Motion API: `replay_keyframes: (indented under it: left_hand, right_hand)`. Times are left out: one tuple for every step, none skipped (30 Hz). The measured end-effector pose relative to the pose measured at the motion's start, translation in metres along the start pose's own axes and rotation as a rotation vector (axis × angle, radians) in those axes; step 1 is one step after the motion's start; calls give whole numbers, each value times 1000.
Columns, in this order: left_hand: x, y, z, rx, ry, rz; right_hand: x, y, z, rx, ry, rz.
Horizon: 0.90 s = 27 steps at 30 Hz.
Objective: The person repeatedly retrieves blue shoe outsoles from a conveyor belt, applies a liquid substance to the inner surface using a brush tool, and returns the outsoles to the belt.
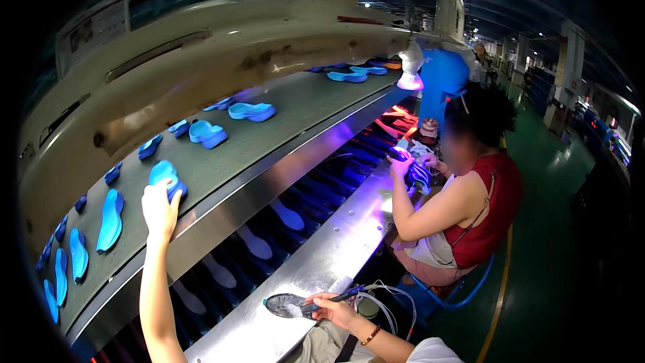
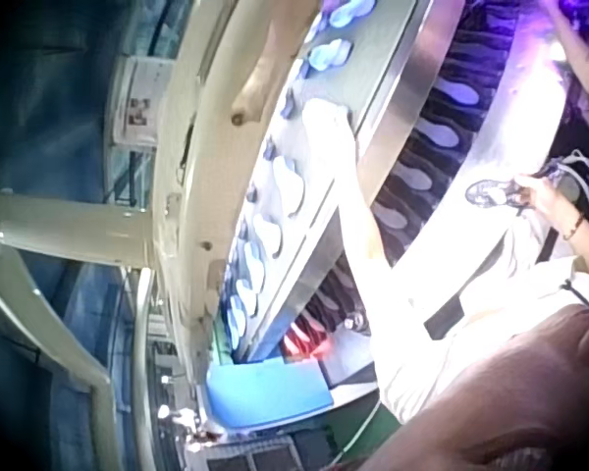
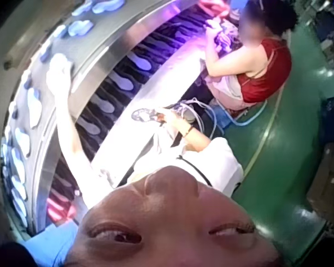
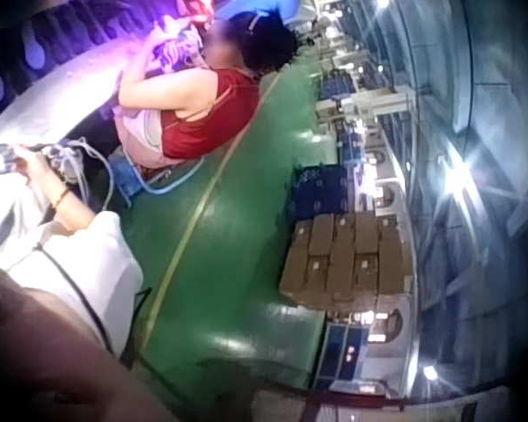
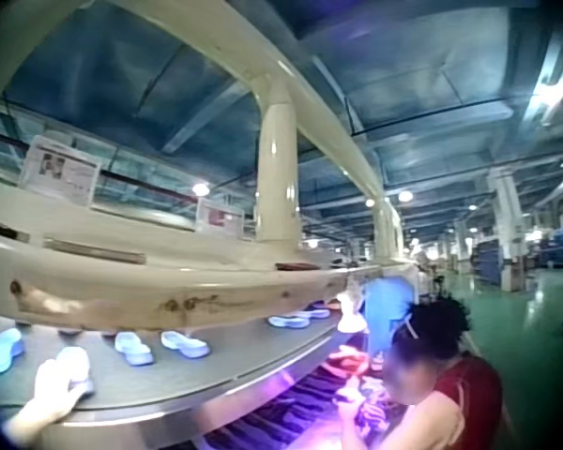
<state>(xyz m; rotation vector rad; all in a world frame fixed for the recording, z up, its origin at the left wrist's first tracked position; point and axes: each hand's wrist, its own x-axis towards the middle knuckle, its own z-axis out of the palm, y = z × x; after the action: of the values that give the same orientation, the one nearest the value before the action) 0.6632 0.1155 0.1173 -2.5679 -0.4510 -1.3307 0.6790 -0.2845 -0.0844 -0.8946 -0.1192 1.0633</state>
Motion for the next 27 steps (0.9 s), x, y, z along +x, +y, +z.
replay_keyframes:
  left_hand:
    - [-1,22,-18,-99,31,-99]
    - [-12,22,-24,-254,241,-159]
    - [-28,26,-30,-431,378,-294]
    - [-50,30,-37,-438,533,-384]
    - [-74,26,-43,-634,666,-512]
    - [-89,40,-49,-660,749,-583]
    - [-102,56,-56,-759,715,-717]
    - [-115,65,-63,-1274,652,-898]
    - [-132,66,-69,-1587,409,-984]
    - [-151,59,-77,-1788,267,-1184]
    - [-172,53,-86,-1980,118,-1385]
    - [-208,54,-90,-1931,125,-1221]
    - [-237,57,-93,-1866,126,-1053]
    - [-252,67,-100,-2112,-3,-1041]
    - [-263,84,-108,-2355,-140,-1016]
    - [-267,100,-118,-2481,-248,-1207]
    - [-271,111,-128,-2598,-335,-1416]
    - [-287,111,-116,-2462,-524,-1444]
    - [-293,113,-107,-2324,-706,-1482]
    - [-300,122,-101,-2095,-749,-1564]
    - [-311,125,-90,-2180,-781,-1553]
    - [-319,135,-82,-2249,-695,-1556]
    - [-313,144,-78,-2472,-586,-1379]
    - [-304,155,-80,-2599,-460,-1377]
    - [-293,161,-84,-2589,-433,-1397]
    - [-284,166,-89,-2616,-404,-1394]
    - [-280,170,-91,-2648,-375,-1378]
  right_hand:
    - [-1,-3,-2,20,7,4]
    - [-1,-4,-2,24,16,-12]
    - [-1,-4,-3,34,15,-18]
    - [-1,-4,-4,11,5,-68]
    - [1,-2,-2,-10,-20,-112]
    - [2,-2,-4,6,-5,-94]
    - [4,-2,-4,7,3,-92]
    - [7,-2,-1,1,-1,-125]
    - [6,-7,0,-10,7,-162]
    - [7,-8,1,-2,-6,-172]
    - [9,-13,1,-5,-32,-142]
    - [6,-19,3,-22,-40,-133]
    - [4,-24,6,-31,-57,-126]
    - [0,-28,4,-61,-44,-152]
    - [-4,-31,-1,-3,-47,-168]
    - [-3,-32,0,22,-79,-195]
    - [-2,-34,6,0,-107,-202]
    - [3,-32,10,-27,-146,-218]
    - [7,-31,20,-40,-192,-227]
    - [11,-32,29,-49,-238,-205]
    - [12,-33,40,-43,-277,-227]
    - [14,-30,47,-61,-289,-220]
    - [17,-25,54,-75,-305,-218]
    - [21,-19,56,-99,-319,-179]
    - [26,-14,62,-129,-336,-153]
    - [30,-10,66,-165,-309,-144]
    - [37,-9,69,-130,-323,-115]
